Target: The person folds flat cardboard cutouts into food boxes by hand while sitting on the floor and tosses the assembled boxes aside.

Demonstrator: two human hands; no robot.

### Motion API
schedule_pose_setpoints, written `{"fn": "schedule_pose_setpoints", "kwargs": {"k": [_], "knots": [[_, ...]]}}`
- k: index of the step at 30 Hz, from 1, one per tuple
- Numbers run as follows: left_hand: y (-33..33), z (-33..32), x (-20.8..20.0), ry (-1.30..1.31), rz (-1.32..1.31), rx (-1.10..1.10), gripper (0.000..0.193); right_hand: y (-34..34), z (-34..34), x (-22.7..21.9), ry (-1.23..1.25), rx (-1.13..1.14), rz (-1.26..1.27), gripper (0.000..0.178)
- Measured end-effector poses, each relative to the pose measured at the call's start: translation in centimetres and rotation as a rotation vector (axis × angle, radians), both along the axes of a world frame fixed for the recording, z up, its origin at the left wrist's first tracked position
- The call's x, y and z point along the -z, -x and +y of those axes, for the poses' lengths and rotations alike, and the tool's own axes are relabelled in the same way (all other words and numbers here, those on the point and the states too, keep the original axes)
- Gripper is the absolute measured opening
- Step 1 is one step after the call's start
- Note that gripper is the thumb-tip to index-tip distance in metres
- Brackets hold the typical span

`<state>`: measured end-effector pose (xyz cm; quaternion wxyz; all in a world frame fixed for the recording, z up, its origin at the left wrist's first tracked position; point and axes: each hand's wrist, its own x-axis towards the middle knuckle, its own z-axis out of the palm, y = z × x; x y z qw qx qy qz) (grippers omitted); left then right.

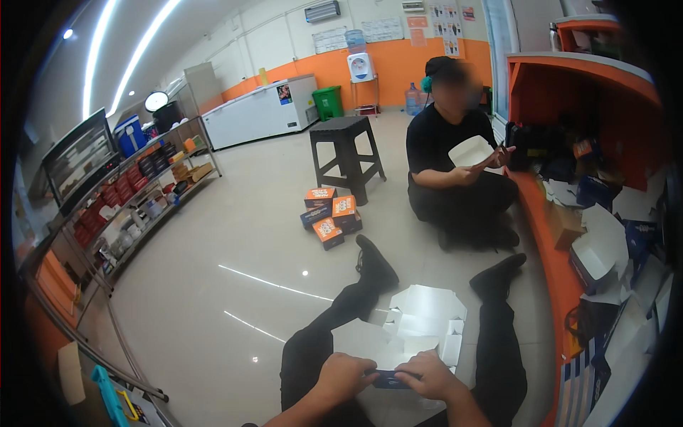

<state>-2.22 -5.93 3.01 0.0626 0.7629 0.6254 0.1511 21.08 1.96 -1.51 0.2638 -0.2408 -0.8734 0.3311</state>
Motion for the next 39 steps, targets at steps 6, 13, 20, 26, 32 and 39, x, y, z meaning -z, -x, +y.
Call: {"fn": "schedule_pose_setpoints", "kwargs": {"k": [6, 13, 20, 26, 32, 39], "knots": [[0.0, -0.4, 1.7, 0.009, 0.063, 0.06, 0.012, 0.8, -0.2, 0.7, -0.028, 0.01, 0.024, 0.019], [-0.9, 0.5, 1.9, -0.092, -0.012, 0.06, 0.011, 0.8, -0.5, 1.4, -0.066, -0.076, 0.034, 0.02], [-1.9, 0.6, 2.9, -0.211, -0.018, 0.139, 0.014, 0.8, 0.1, 2.3, -0.043, -0.006, 0.003, 0.018], [-3.3, -0.4, 2.2, 0.053, -0.287, -0.15, 0.042, 1.1, -0.3, 1.7, -0.019, -0.011, -0.034, 0.02], [-3.6, 0.0, 1.9, -0.212, -0.258, 0.144, 0.075, 1.3, -0.7, 0.1, 0.099, 0.269, 0.504, 0.038], [-2.0, 0.7, 2.5, -0.23, -0.998, -0.143, 0.065, -2.3, 3.4, 2.7, 0.241, 1.092, 0.756, 0.028]]}}
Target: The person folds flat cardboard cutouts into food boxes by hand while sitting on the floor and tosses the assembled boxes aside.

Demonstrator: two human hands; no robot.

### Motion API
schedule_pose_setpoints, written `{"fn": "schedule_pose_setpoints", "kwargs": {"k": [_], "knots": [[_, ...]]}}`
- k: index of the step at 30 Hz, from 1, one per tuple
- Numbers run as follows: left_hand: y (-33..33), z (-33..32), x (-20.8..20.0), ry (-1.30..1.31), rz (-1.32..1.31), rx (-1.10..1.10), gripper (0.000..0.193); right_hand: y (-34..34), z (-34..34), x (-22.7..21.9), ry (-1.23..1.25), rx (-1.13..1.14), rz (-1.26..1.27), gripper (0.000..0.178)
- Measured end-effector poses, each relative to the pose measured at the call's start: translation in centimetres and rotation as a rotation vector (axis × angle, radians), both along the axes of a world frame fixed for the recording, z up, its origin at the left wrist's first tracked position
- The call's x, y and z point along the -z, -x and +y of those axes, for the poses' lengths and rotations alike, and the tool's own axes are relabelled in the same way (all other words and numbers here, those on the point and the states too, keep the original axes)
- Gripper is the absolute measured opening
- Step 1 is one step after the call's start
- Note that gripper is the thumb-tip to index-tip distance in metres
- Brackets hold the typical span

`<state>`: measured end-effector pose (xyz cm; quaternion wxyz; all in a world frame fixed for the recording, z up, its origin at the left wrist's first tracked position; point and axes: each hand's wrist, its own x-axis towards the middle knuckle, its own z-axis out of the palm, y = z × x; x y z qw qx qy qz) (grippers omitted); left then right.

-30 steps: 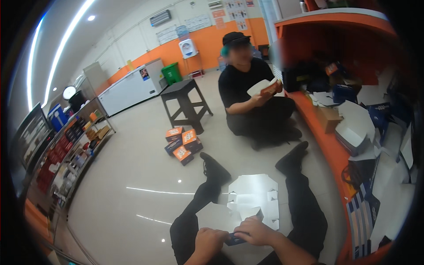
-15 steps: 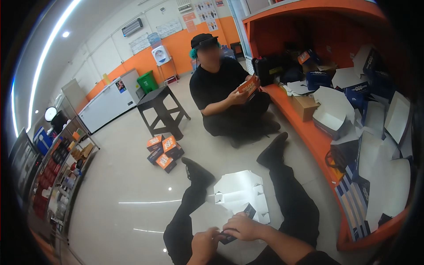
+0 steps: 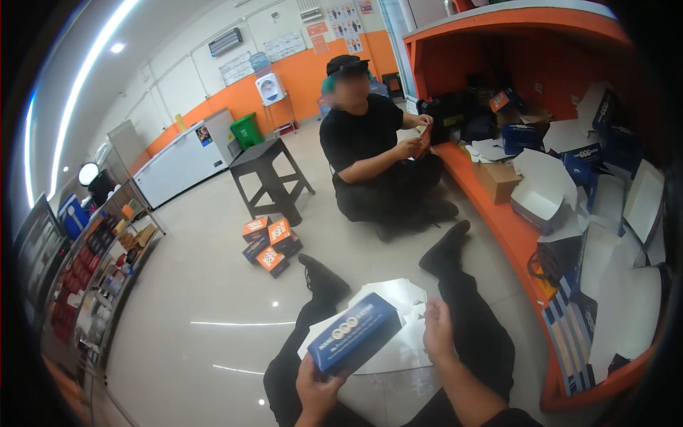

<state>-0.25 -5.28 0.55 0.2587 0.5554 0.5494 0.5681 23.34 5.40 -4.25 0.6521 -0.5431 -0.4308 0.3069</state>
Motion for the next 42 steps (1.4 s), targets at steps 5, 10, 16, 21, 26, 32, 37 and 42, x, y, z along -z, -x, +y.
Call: {"fn": "schedule_pose_setpoints", "kwargs": {"k": [5, 10, 16, 21, 26, 32, 37, 42], "knots": [[0.4, -0.1, 1.4, 0.05, -0.125, 0.104, 0.048, 0.4, -0.1, 0.1, 0.262, -0.67, 0.723, 0.031], [0.1, 0.0, 2.3, 0.104, -0.182, 0.217, 0.044, 1.0, -0.3, -0.9, 0.27, -0.603, 0.865, 0.04], [1.2, 0.1, 2.3, 0.309, -0.012, 0.284, 0.046, 0.0, 0.2, 0.7, 0.088, -0.68, 0.894, 0.038], [2.6, -0.2, 3.8, 0.36, -0.22, 0.352, 0.044, -0.9, 0.4, 0.0, 0.181, -0.892, 0.881, 0.041], [3.0, 0.7, 7.9, 0.389, -0.038, -0.083, 0.115, -1.8, 0.4, 0.2, 0.029, -0.994, 0.807, 0.018], [0.3, 0.7, 2.0, -0.17, 0.754, 0.008, 0.079, -1.0, 0.2, 2.9, 0.039, -0.857, 0.096, 0.032], [0.4, 0.9, 1.9, -0.092, 0.676, 0.126, 0.051, 2.0, -2.4, -1.6, 0.153, -0.868, -0.106, 0.039], [0.2, 0.4, 2.1, -0.033, 0.644, 0.117, 0.056, 3.5, -3.3, -1.2, 0.13, -0.685, -0.247, 0.038]]}}
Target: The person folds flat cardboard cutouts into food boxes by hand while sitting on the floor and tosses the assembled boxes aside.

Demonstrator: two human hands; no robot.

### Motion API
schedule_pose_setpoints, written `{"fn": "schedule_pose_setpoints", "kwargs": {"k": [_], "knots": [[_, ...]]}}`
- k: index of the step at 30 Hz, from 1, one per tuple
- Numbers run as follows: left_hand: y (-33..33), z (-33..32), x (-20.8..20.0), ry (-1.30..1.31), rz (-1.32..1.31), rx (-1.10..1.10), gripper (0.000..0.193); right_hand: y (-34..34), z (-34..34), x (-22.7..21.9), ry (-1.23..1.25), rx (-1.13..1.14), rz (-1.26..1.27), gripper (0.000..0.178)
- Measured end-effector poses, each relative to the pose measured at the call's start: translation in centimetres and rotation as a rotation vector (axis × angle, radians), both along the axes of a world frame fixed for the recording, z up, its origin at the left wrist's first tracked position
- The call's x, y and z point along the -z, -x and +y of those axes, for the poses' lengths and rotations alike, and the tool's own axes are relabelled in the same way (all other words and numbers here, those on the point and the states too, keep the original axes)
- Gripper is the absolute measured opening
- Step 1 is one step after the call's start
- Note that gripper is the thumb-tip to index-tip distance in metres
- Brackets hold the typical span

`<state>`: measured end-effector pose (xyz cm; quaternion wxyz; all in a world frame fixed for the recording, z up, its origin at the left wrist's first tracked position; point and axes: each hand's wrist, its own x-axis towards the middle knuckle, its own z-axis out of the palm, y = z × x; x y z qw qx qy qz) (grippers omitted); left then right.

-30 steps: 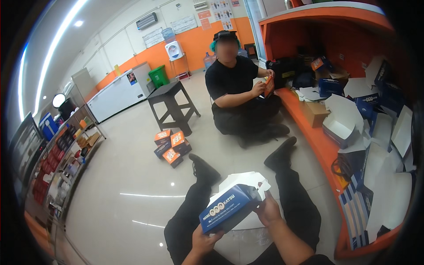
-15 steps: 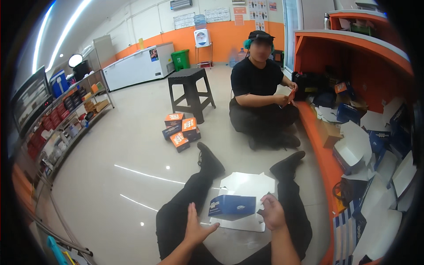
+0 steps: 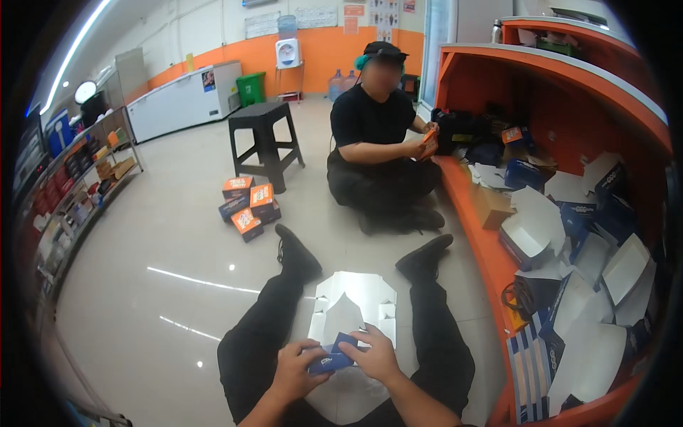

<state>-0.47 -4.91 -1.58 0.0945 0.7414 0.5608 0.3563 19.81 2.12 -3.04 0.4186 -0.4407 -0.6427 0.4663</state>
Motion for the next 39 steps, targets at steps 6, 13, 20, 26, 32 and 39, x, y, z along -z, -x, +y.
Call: {"fn": "schedule_pose_setpoints", "kwargs": {"k": [6, 13, 20, 26, 32, 39], "knots": [[1.4, 0.0, 0.1, 0.073, -0.027, 0.027, 0.051, 0.2, -0.4, -1.3, 0.073, -0.193, -0.188, 0.037], [2.0, 0.4, 1.3, 0.116, -0.151, 0.133, 0.056, -0.7, -0.8, -1.5, -0.114, -0.408, -0.318, 0.062], [3.1, 3.8, 2.9, 0.085, -0.506, -0.11, 0.076, -12.2, 5.2, -10.6, 0.395, -0.171, -0.146, 0.055], [4.5, 4.9, 9.9, 0.477, -0.554, -0.176, 0.062, -24.8, 8.4, -22.0, -0.457, 0.947, 0.164, 0.084], [3.1, 6.2, 6.7, 0.734, -0.191, -0.059, 0.066, -17.9, 11.6, -7.7, -0.223, 0.542, -0.397, 0.05], [3.3, 9.1, 11.1, 0.654, 0.119, -0.002, 0.076, -4.7, 7.9, 10.3, 0.451, 0.133, -1.073, 0.08]]}}
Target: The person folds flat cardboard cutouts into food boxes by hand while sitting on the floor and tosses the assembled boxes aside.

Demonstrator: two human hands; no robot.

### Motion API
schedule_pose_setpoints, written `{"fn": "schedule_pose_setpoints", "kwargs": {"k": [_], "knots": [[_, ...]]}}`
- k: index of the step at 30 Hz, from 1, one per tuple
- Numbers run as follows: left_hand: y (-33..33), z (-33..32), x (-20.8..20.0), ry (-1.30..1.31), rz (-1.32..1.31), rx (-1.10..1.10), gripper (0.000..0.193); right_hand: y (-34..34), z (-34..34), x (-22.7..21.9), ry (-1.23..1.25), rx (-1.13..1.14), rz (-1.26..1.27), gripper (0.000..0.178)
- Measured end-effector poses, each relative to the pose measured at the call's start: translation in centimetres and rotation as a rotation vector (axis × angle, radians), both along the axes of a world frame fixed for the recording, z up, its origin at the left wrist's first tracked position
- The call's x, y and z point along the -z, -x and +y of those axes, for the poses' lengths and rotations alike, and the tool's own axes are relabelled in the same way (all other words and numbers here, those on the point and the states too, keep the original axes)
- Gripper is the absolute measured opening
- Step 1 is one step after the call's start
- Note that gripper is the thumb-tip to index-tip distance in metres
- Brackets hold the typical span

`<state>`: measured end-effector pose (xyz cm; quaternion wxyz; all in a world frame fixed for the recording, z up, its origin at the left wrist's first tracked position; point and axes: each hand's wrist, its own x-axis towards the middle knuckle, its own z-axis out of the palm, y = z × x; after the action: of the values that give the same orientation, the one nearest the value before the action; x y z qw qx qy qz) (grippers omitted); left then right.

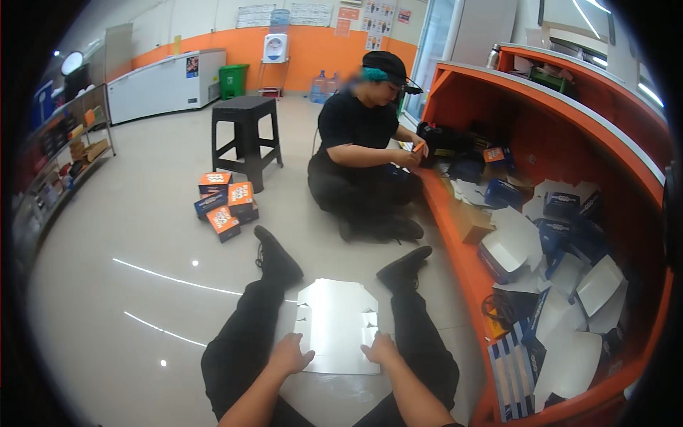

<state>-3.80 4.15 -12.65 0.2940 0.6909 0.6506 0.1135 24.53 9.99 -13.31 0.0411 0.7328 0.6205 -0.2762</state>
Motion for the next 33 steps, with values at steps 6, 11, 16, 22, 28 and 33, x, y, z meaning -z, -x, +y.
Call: {"fn": "schedule_pose_setpoints", "kwargs": {"k": [6, 11, 16, 22, 28, 33], "knots": [[-1.2, 1.3, 4.3, 0.18, -0.032, -0.285, 0.094, 2.4, -2.5, 3.6, 0.055, 0.033, 0.033, 0.085], [-2.4, 1.0, 4.8, 0.113, 0.083, -0.275, 0.094, 3.1, -2.6, 3.2, 0.012, 0.104, 0.037, 0.081], [-2.9, 1.4, 5.2, 0.105, -0.021, -0.288, 0.087, 2.6, -1.6, 3.4, 0.053, 0.141, 0.005, 0.087], [-3.5, 0.7, 3.2, -0.068, 0.04, -0.298, 0.081, 2.9, -1.3, 2.5, -0.036, 0.1, -0.032, 0.083], [-2.9, 1.9, 4.4, -0.178, -0.113, -0.382, 0.057, 1.3, 0.0, 3.6, -0.239, 0.193, 0.101, 0.046], [-2.2, 2.0, 4.9, -0.211, -0.141, -0.411, 0.048, 0.8, -0.1, 2.9, -0.337, 0.186, 0.205, 0.031]]}}
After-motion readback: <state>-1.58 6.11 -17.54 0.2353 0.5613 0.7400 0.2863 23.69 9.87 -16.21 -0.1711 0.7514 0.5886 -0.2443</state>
